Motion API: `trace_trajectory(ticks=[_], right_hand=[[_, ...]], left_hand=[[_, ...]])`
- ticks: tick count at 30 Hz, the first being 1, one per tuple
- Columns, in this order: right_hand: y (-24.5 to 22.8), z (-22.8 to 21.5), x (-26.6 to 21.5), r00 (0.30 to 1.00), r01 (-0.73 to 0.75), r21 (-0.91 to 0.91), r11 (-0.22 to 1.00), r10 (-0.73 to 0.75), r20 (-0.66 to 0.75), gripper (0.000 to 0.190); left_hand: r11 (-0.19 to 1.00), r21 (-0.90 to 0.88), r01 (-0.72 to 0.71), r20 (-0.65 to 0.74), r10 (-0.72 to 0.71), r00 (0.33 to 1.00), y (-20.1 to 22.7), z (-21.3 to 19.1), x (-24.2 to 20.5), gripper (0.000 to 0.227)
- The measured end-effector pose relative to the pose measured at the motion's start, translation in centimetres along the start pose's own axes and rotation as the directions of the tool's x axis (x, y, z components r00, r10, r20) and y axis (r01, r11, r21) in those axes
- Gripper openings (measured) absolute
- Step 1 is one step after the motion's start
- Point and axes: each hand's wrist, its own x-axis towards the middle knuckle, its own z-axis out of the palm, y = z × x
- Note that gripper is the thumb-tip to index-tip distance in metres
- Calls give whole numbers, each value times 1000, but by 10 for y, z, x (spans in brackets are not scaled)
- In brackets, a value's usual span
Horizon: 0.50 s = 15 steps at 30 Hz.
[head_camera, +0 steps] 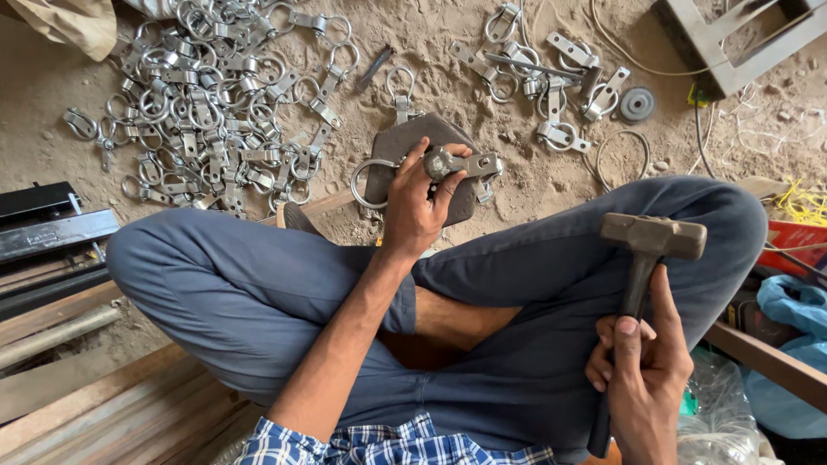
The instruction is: The person sits on the floor and uses a hammer to strike metal parts placed on a small anvil. They repeatedly pick up metal pieces, position them on the anvil, and hit them with the hammer.
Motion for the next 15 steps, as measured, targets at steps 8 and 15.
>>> trace_trajectory(ticks=[8, 15], right_hand=[[-3, 1, -1, 1000, -3, 11, 1000, 3, 1, 67], [-4, 1, 0, 1000, -12, -16, 1000, 12, 3, 66]], left_hand=[[999, -34, 29, 16, -29, 999, 4, -2, 2, 25], [994, -91, 61, 27, -59, 998, 1, -1, -3, 27]])
